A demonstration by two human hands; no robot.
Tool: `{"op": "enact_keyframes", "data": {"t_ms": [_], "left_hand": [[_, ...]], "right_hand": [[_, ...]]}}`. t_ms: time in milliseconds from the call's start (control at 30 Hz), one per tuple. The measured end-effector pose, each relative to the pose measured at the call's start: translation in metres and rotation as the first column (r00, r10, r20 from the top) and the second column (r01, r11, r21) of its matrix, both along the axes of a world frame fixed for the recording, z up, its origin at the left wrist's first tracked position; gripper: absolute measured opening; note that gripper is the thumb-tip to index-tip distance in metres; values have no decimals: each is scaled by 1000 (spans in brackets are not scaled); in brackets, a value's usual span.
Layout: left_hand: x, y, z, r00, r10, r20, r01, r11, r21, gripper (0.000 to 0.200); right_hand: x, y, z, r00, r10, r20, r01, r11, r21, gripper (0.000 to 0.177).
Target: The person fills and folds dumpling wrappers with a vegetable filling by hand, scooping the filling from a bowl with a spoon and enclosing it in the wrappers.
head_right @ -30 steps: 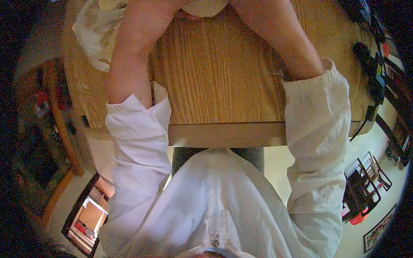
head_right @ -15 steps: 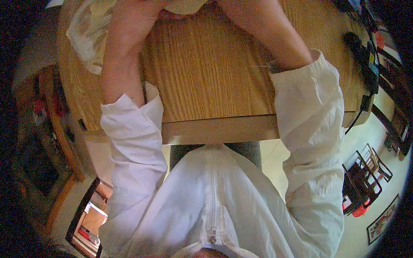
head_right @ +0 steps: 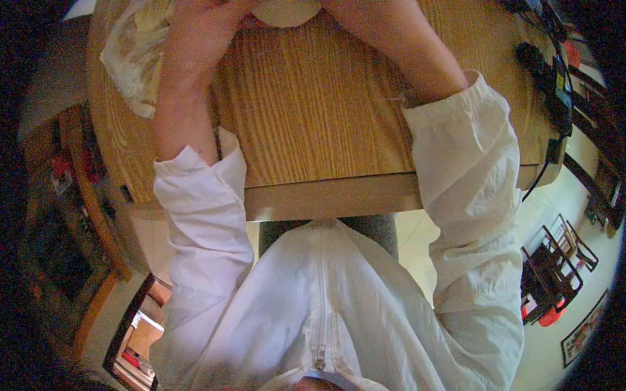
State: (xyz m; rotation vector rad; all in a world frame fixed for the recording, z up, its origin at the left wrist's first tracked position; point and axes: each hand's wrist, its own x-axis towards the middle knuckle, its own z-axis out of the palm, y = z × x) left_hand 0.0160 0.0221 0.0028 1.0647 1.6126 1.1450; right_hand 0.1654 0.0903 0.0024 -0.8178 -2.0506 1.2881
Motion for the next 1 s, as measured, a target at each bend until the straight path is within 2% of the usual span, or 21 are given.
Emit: {"op": "enact_keyframes", "data": {"t_ms": [133,233,333,433,533,633,733,833,933,1000], "left_hand": [[0,0,0,1000,-10,-2,10,1000,20,9],[0,0,1,1000,-2,-28,3,1000,20,10],[1,-1,8,990,12,-139,-16,999,-30,11],[0,-1,7,978,23,-206,-23,1000,2,11],[-1,0,4,995,14,-99,-15,1000,-10,11],[-1,1,0,999,32,5,-32,999,14,10],[0,1,-1,1000,1,-26,1,998,58,10],[5,4,-1,998,46,51,-52,991,122,11],[1,3,3,994,54,-94,-53,998,21,12],[6,-1,10,988,57,-140,-52,998,39,11]], "right_hand": [[0,-1,3,999,3,32,-4,1000,23,11],[-1,3,-4,1000,22,-13,-21,993,115,12],[-1,2,7,998,3,57,-12,989,148,13],[-1,6,-4,998,45,-42,-36,980,197,13],[-1,2,9,996,0,90,-6,998,60,14],[-5,0,6,996,-54,67,51,998,38,14],[-5,-3,4,999,-26,-19,27,999,42,12],[-5,0,-2,998,-32,-55,36,996,78,10],[-10,4,-13,987,-20,-161,24,999,29,8],[-8,1,-5,993,-4,-122,7,1000,24,7]]}}
